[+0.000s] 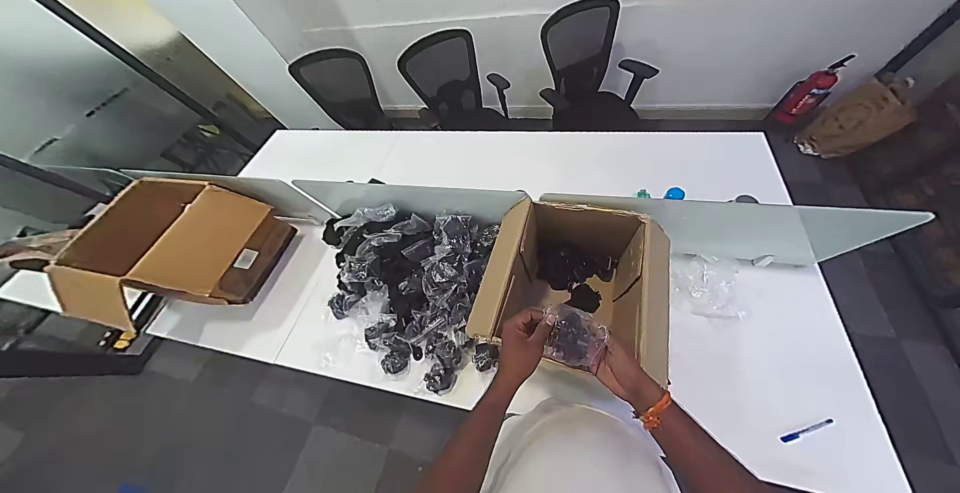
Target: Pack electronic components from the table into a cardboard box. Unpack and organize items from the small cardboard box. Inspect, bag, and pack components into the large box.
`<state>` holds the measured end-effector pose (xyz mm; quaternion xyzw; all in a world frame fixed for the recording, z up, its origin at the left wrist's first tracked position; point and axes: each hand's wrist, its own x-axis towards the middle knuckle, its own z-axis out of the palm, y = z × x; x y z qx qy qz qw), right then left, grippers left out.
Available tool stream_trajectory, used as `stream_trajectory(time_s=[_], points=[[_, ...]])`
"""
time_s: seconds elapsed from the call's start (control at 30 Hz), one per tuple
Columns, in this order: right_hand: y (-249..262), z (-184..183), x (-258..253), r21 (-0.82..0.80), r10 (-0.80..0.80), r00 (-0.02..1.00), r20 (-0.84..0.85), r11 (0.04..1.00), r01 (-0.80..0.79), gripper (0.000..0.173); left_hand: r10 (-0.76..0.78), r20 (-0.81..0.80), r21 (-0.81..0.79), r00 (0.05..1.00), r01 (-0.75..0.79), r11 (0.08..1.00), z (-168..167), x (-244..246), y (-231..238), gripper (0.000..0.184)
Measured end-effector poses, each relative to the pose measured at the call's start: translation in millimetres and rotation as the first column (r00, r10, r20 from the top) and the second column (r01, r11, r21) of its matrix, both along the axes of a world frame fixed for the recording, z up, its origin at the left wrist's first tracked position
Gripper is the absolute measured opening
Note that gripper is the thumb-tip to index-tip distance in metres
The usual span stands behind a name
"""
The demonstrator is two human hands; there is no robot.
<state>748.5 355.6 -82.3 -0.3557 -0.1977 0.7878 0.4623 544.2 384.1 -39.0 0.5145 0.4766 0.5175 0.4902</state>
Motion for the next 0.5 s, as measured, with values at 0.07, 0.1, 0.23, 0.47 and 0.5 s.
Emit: stream_trajectory(time_s=[0.07,0.1,0.23,0.47,0.5], points=[[2,1,3,-0.002,0.046,0.996,-0.072,0.999,-0.046,0.053,-0.013,0.089,-0.003,0.996,0.013,1.0,7,3,1,0.009],[3,3,3,-0.01,0.056,0.992,-0.109,0.998,-0.057,0.054,-0.01,0.127,-0.015,0.992,0.012,1.0,10,4,1,0.011],[5,2,1,-0.003,0.063,0.968,-0.242,0.998,-0.066,0.053,-0.031,0.222,-0.024,0.975,0.037,0.999,20,5,2,0.017],[1,10,-9,0.06,0.034,0.966,-0.255,0.998,-0.019,0.046,0.051,-0.003,0.138,0.999,-0.05,0.989,31,12,1,0.008],[0,10,-10,0.102,0.059,0.962,-0.267,0.994,-0.033,0.047,0.111,-0.052,0.162,0.992,-0.102,0.982,25,12,4,0.008]])
